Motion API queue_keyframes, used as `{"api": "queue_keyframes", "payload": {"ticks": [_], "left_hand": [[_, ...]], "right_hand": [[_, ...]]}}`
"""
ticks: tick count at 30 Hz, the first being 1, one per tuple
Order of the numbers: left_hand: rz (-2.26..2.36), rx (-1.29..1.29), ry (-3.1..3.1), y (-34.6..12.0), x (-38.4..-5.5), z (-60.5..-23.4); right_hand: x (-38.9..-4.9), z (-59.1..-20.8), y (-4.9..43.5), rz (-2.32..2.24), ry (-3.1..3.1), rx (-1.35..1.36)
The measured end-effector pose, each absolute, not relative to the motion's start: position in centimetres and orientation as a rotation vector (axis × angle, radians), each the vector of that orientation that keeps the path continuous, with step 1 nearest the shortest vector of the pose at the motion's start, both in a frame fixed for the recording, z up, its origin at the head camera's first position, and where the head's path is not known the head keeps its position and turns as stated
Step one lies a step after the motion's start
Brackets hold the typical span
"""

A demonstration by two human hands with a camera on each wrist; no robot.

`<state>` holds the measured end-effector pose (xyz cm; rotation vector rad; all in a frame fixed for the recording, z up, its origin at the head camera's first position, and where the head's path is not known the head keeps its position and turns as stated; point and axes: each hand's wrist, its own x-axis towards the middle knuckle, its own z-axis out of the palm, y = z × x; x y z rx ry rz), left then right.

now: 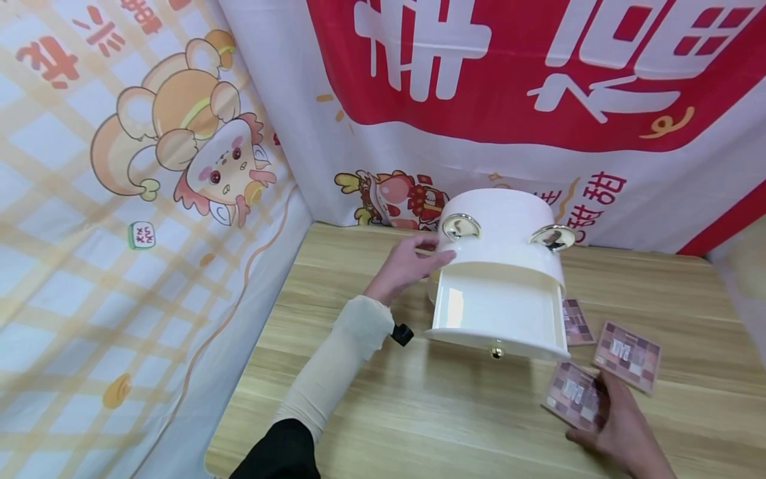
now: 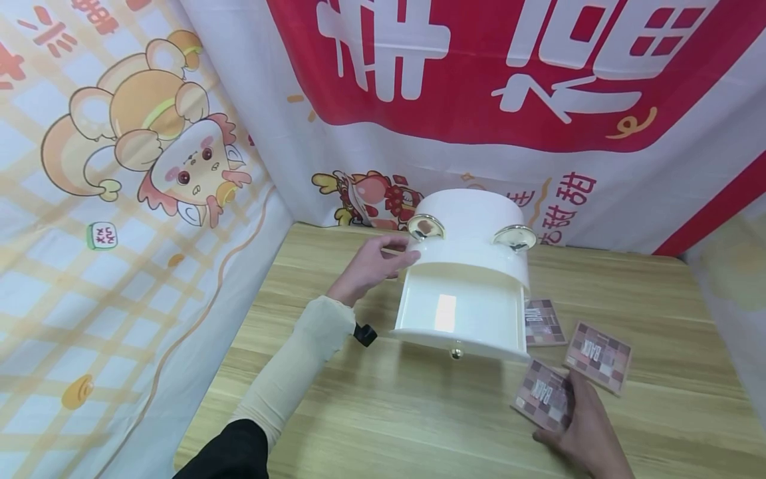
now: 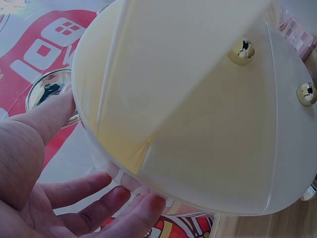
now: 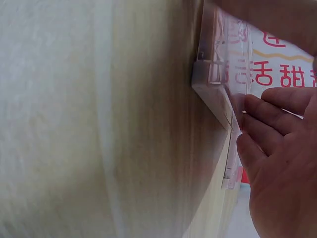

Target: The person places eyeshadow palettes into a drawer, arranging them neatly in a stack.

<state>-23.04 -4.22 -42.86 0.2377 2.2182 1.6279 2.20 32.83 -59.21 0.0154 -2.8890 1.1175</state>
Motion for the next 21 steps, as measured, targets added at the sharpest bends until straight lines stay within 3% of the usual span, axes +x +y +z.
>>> {"api": "queue_keyframes", "payload": {"ticks": [21], "left_hand": [[1.647,0.225,2.212,-4.3,-23.1,-42.9]], "right_hand": [[3.2,-58.8,34.2,1.000,-3.003,-0.108]]}}
